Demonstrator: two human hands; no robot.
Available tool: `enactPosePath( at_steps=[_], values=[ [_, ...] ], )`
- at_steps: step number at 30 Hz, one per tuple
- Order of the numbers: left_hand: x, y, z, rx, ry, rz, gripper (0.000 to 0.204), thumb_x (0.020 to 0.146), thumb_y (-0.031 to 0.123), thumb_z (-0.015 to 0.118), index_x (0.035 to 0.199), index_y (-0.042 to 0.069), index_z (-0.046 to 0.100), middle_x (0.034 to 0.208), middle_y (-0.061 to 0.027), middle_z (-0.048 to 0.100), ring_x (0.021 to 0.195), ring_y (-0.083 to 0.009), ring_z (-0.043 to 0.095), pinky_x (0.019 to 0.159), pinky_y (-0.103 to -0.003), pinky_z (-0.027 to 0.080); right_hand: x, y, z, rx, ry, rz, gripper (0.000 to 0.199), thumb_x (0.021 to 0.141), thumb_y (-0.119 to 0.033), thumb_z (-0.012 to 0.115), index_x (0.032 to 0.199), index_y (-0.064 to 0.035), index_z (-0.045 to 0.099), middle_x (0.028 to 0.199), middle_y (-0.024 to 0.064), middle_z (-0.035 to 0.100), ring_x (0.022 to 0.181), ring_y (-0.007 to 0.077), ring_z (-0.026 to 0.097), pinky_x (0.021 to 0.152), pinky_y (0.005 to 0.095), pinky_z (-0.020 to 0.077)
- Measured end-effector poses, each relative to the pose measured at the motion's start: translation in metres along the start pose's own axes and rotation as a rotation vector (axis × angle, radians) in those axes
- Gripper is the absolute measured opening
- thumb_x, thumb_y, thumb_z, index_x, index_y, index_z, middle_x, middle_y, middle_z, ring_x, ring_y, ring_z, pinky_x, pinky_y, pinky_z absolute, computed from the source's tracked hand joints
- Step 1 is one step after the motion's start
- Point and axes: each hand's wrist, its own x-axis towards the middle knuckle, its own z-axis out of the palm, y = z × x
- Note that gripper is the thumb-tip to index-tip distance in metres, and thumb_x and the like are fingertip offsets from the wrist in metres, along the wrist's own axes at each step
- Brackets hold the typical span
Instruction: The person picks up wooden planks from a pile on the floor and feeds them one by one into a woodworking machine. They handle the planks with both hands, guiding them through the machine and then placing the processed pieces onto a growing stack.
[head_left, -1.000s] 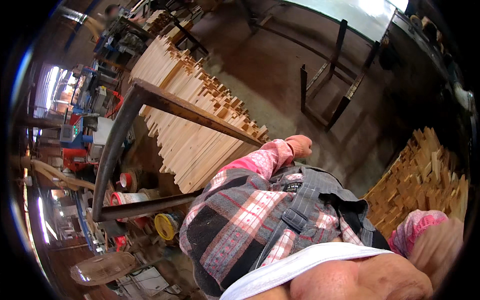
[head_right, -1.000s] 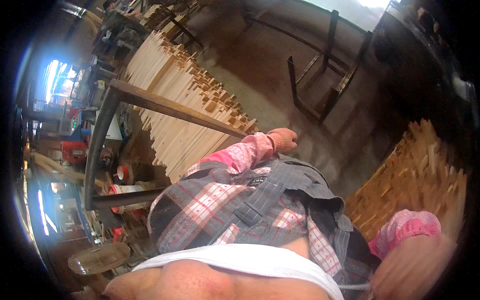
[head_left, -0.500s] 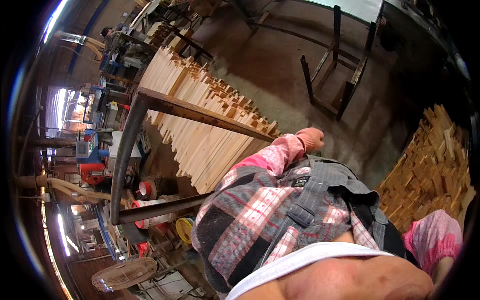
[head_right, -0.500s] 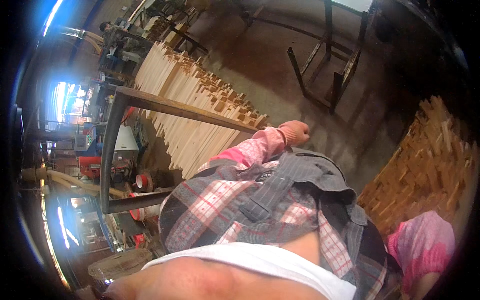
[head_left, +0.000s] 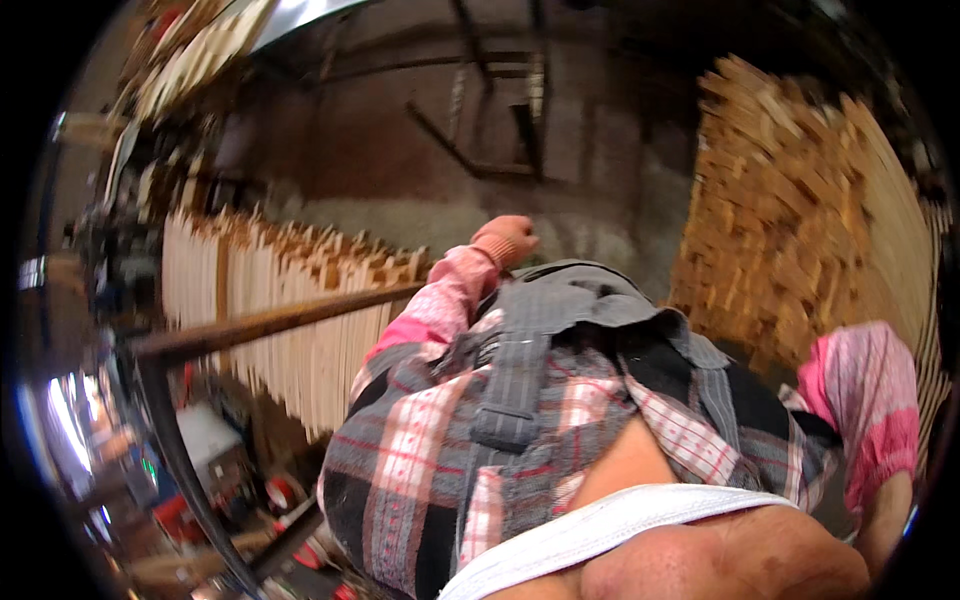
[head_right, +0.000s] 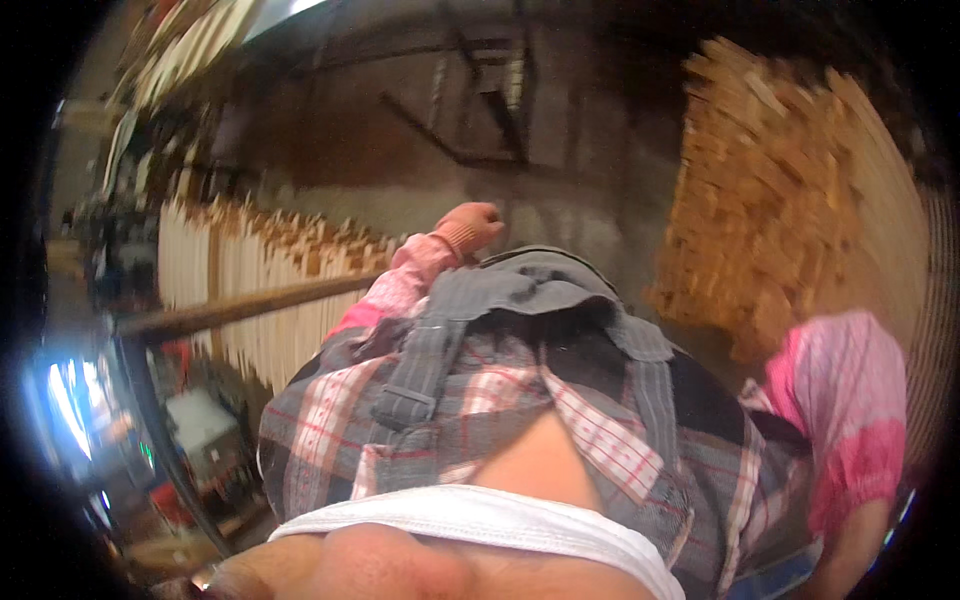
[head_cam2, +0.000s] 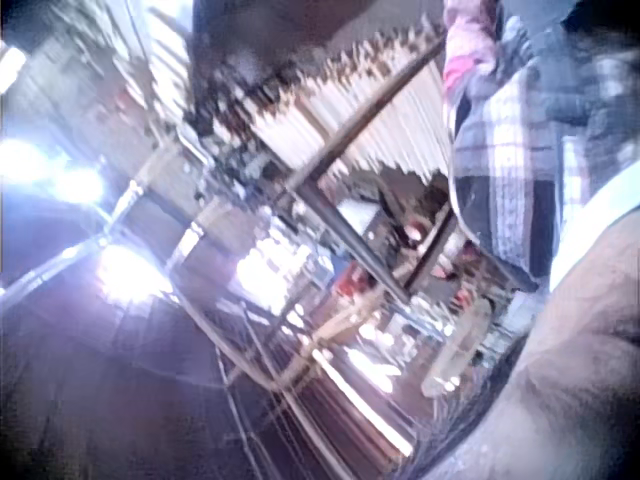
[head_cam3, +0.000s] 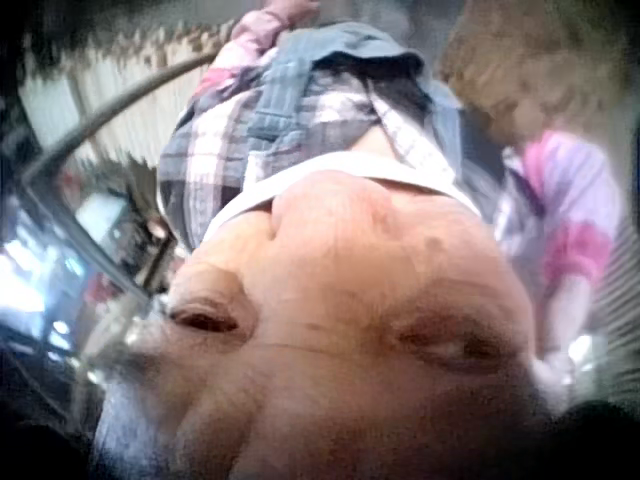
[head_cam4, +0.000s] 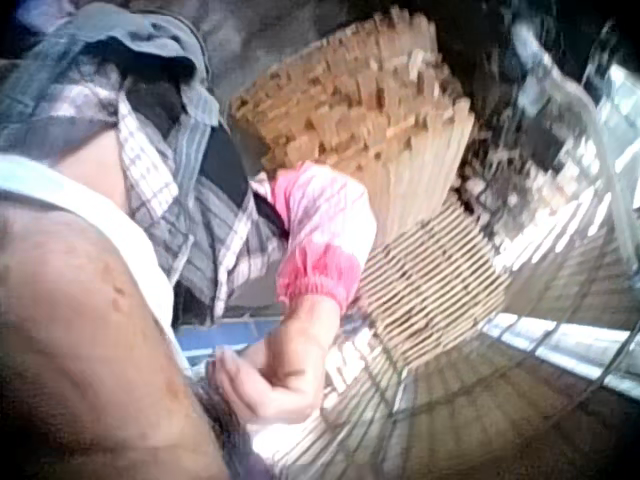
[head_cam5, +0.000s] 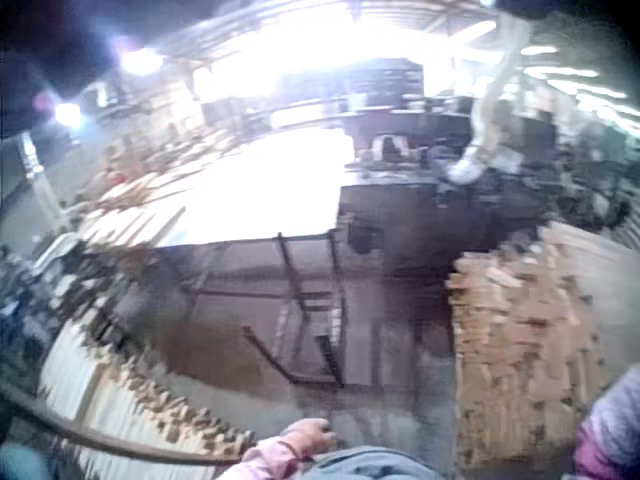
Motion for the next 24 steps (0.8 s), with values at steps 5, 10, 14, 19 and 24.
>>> enactPosePath(
  at_steps=[5, 10, 14, 19, 24],
  values=[
    [0.026, 0.001, -0.011, 0.053, 0.044, 0.178, 0.040, 0.085, 0.038, 0.058, 0.106, 0.005, 0.070, 0.108, -0.0220, 0.067, 0.103, -0.0390, 0.064, 0.087, -0.046, 0.052, -0.010, 0.015, -0.004, 0.220, 0.146, 0.052, 0.045, 0.083, -0.029, 0.081, 0.102, 0.0085, 0.067, 0.094, 0.0146, 0.063, 0.075, 0.0178, 0.057, 0.068, 0.0299, 0.0466],
    [0.036, 0.021, 0.000, 0.026, 0.001, 0.167, 0.038, 0.085, 0.035, 0.059, 0.105, 0.004, 0.070, 0.103, -0.0208, 0.069, 0.097, -0.0350, 0.066, 0.084, -0.043, 0.052, -0.052, 0.020, -0.020, 0.478, 0.242, -0.085, 0.047, 0.082, -0.030, 0.081, 0.104, 0.0098, 0.067, 0.097, 0.0156, 0.064, 0.077, 0.0176, 0.058, 0.070, 0.0298, 0.0472],
    [0.034, 0.030, -0.011, -0.020, -0.037, 0.159, 0.036, 0.086, 0.032, 0.060, 0.104, 0.003, 0.070, 0.100, -0.0191, 0.070, 0.094, -0.0308, 0.066, 0.083, -0.041, 0.051, -0.060, 0.017, -0.011, 0.530, 0.209, -0.340, 0.039, 0.084, -0.023, 0.080, 0.104, 0.0083, 0.068, 0.095, 0.0145, 0.064, 0.079, 0.0214, 0.059, 0.071, 0.0334, 0.0471],
    [0.036, 0.044, -0.006, -0.045, -0.045, 0.165, 0.034, 0.086, 0.032, 0.062, 0.104, 0.005, 0.071, 0.098, -0.0177, 0.072, 0.091, -0.0285, 0.068, 0.082, -0.039, 0.052, -0.085, -0.005, -0.006, 0.458, 0.212, -0.431, 0.023, 0.088, -0.017, 0.076, 0.096, 0.0036, 0.069, 0.091, 0.0135, 0.064, 0.080, 0.0270, 0.060, 0.077, 0.0355, 0.0442],
    [0.024, 0.098, -0.010, -0.042, -0.102, -0.021, 0.034, 0.085, 0.034, 0.067, 0.108, 0.009, 0.072, 0.100, -0.0153, 0.073, 0.096, -0.0272, 0.071, 0.083, -0.038, 0.054, -0.107, -0.021, 0.001, 0.344, 0.367, -0.509, 0.018, 0.088, -0.010, 0.074, 0.089, 0.0060, 0.068, 0.085, 0.0160, 0.062, 0.070, 0.0267, 0.059, 0.061, 0.0335, 0.0460]
  ],
)
